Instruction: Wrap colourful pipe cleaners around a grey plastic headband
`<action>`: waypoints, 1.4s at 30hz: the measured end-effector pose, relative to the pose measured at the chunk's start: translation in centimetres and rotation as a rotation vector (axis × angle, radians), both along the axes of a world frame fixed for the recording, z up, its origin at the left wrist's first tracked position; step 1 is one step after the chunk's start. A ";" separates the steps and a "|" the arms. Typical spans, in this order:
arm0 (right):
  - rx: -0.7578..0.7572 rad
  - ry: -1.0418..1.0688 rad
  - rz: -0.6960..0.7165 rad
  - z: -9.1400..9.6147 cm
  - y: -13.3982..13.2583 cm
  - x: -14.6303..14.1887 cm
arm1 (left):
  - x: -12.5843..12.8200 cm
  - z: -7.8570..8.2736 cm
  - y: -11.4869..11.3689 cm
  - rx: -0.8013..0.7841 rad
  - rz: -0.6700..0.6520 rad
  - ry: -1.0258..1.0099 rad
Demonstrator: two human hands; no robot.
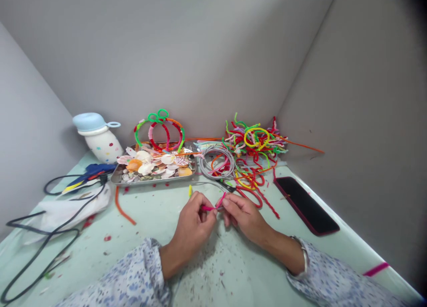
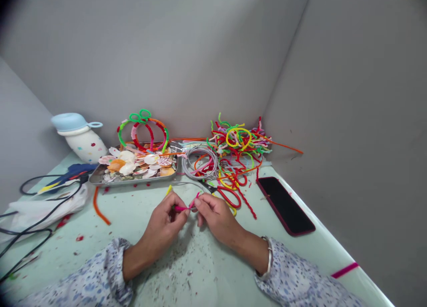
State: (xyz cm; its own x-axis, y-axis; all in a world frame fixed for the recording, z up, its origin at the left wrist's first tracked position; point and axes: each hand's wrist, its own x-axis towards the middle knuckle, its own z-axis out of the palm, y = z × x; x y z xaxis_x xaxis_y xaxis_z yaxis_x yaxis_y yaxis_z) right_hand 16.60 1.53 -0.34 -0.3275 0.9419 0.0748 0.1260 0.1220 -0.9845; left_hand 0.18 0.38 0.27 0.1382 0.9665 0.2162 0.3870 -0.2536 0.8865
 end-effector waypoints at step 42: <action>0.336 -0.283 -0.130 -0.4 -0.1 -0.1 | 0.0 0.1 -0.1 0.013 0.013 -0.046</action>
State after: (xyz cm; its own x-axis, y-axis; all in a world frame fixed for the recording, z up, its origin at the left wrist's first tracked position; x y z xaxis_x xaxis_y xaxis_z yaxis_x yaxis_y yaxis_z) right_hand 16.45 1.40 -0.77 -0.2601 0.9153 0.3076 0.4196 0.3940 -0.8177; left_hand 0.14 0.29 0.36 0.1156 0.9653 0.2342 0.3496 -0.2603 0.9000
